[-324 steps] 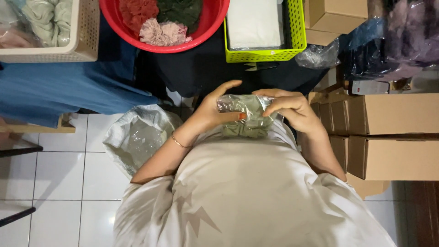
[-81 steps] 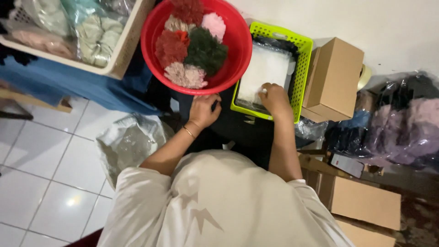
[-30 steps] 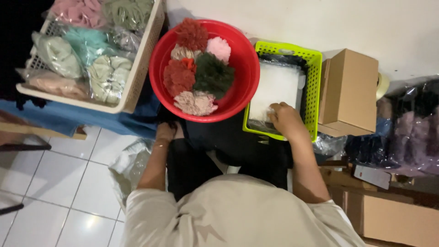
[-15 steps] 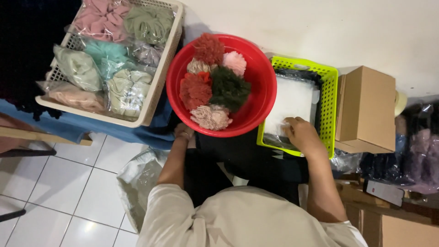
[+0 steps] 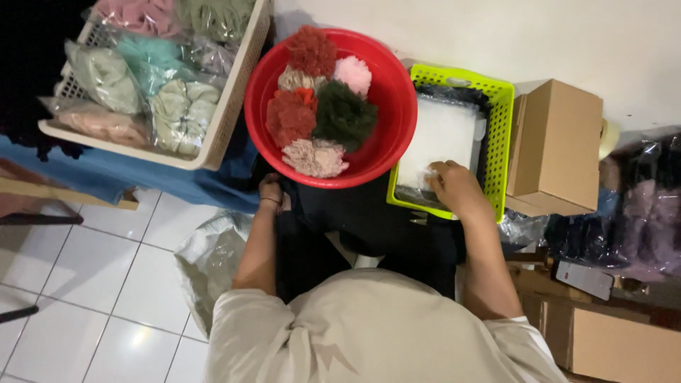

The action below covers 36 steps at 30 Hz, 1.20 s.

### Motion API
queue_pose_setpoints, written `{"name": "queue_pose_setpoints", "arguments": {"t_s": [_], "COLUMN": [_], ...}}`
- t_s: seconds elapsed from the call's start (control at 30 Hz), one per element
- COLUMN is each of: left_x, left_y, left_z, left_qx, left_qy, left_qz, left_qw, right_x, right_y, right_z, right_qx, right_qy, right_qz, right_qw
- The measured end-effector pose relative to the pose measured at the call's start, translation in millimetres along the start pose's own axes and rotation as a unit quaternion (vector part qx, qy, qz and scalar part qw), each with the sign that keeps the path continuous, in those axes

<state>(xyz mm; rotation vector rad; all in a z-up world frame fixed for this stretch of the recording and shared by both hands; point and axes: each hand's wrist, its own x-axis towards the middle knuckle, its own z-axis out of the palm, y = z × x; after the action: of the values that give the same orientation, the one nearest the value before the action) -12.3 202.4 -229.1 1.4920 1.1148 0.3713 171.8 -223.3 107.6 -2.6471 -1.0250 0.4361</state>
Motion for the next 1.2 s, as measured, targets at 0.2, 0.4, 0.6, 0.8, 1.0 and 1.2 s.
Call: {"name": "queue_pose_setpoints", "arguments": {"t_s": [0.2,0.4,0.6,0.8,1.0,1.2], "left_x": [-81,-112,-160,-110,-81,-68], "left_y": [79,113,59,31,-47,-15], "left_z": [-22,-64,-72,-118,-111,-106], "left_qx": [-0.277,-0.558,-0.240,-0.498,-0.445,-0.467], "left_qy": [0.039,-0.043,-0.149,-0.103,0.002,0.038], "left_qz": [-0.186,-0.172,-0.120,-0.043,-0.161,-0.242], "left_qw": [0.942,0.811,0.952,0.860,0.881,0.850], "right_x": [6,-4,3,-2,1,3], "right_y": [9,7,17,12,13,12], "right_z": [10,2,12,8,8,7], "right_qx": [0.013,0.014,0.003,-0.012,-0.005,-0.013], "right_qy": [0.000,0.007,0.008,0.017,0.009,0.000], "right_qz": [-0.005,-0.014,-0.026,-0.032,-0.020,-0.011], "right_qw": [1.000,1.000,1.000,0.999,1.000,1.000]}}
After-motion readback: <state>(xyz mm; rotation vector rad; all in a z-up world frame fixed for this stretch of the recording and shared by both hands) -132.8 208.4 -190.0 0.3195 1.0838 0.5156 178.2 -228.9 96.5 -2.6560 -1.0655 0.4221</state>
